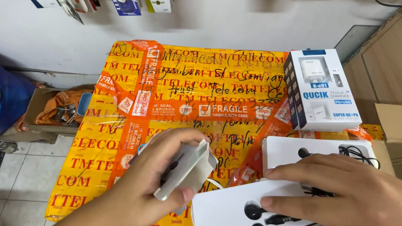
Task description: The person sorts a stack of packaged phone screen protectors on a table, carries them to a wall display rack, and hangs each package on the rack hooks. They then return to the table and arrange boxed earphones and chargers into a neat row on the tabletop.
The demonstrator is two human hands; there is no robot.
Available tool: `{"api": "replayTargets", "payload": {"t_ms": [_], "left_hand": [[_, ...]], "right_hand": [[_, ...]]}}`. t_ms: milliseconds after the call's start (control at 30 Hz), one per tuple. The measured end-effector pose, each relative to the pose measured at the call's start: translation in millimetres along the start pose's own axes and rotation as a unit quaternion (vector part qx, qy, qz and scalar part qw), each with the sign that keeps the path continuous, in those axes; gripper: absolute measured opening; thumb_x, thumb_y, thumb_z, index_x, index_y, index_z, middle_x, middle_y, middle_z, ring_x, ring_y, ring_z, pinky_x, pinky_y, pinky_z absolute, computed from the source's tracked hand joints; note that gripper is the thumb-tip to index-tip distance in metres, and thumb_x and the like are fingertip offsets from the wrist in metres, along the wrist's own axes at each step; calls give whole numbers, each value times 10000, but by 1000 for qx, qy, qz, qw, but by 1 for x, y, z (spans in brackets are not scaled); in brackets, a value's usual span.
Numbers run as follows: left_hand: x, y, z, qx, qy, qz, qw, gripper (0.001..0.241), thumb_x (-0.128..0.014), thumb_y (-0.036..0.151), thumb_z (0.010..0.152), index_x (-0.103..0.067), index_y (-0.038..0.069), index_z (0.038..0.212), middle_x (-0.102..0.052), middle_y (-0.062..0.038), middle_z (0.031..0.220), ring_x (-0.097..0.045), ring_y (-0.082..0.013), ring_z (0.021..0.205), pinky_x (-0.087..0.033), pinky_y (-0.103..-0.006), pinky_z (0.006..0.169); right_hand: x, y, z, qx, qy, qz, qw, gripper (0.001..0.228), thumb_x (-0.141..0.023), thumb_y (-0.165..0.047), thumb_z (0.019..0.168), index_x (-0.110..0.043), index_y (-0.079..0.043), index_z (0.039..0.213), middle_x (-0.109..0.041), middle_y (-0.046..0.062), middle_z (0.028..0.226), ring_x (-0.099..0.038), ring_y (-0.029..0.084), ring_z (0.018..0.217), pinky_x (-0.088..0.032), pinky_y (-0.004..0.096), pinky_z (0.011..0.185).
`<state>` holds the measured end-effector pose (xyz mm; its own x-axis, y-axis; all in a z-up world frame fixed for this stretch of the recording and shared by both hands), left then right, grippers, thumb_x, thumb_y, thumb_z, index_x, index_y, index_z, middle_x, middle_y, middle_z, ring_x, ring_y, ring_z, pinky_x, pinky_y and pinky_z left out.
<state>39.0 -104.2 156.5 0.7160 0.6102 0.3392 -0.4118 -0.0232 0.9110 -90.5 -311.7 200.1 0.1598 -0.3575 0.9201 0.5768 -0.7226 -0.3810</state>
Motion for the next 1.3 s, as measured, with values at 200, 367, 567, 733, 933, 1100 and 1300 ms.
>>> {"api": "replayTargets", "payload": {"t_ms": [200, 367, 567, 733, 933, 1100, 1300], "left_hand": [[-1, 8, 2, -23, -32, 77, 996, 838, -758, 191, 683, -452, 82, 1456, -572, -130, 1295, -535, -298, 1255, -430, -405, 1096], [-9, 11, 2, -65, -62, 123, 988, 993, -820, 200, 609, -387, 85, 1495, -511, -157, 1394, -456, -366, 1350, -341, -468, 1160], [-14, 9, 4, -69, -49, 140, 987, 1009, -825, 172, 593, -370, 85, 1490, -487, -163, 1430, -412, -376, 1395, -283, -493, 1188], [-14, 8, 8, -34, -28, 139, 989, 977, -824, 166, 608, -383, 105, 1477, -491, -157, 1386, -431, -350, 1346, -299, -476, 1149], [-19, 10, 11, -48, -8, 170, 984, 965, -823, 171, 606, -390, 103, 1465, -504, -159, 1359, -439, -351, 1313, -282, -477, 1136], [-20, 20, 10, -99, -5, 182, 978, 984, -828, 172, 606, -386, 75, 1479, -502, -163, 1412, -424, -368, 1351, -253, -506, 1172], [-21, 14, 12, -72, 14, 162, 984, 952, -797, 196, 639, -400, 88, 1498, -513, -154, 1383, -454, -351, 1323, -292, -481, 1163]], "right_hand": [[6, 2, 5, -2, 10, 14, 1000, 762, -886, -461, 723, -675, -279, 1432, -591, 93, 1515, -591, 335, 1321, -442, 492, 1039], [12, 12, 3, -26, 24, -26, 999, 827, -880, -439, 670, -652, -252, 1443, -590, 125, 1497, -567, 384, 1328, -427, 520, 1033], [18, 3, 6, -91, 75, -169, 979, 813, -830, -494, 622, -640, -291, 1386, -598, 81, 1440, -602, 313, 1254, -451, 490, 977], [4, -10, 6, -140, 86, -225, 960, 781, -810, -516, 610, -667, -295, 1345, -604, 73, 1423, -618, 297, 1177, -483, 469, 919], [0, -24, 11, -151, 119, -251, 949, 739, -775, -532, 614, -687, -252, 1292, -605, 92, 1386, -627, 287, 1099, -490, 476, 908], [6, -24, 14, -161, 134, -222, 952, 715, -775, -545, 628, -703, -271, 1285, -612, 71, 1389, -629, 283, 1120, -494, 453, 930], [-2, -35, 33, -152, 131, -262, 944, 715, -765, -509, 616, -688, -205, 1258, -599, 104, 1377, -611, 309, 1118, -480, 499, 926]]}}
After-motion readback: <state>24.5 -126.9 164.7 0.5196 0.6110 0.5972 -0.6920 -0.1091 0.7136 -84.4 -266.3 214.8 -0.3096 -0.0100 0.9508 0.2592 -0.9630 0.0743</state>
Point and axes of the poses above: each hand's wrist, its own z-axis towards the middle knuckle, its own x-axis out of the back of the hand, y = z × x, the point moved 8 cm from there along z, towards the middle knuckle
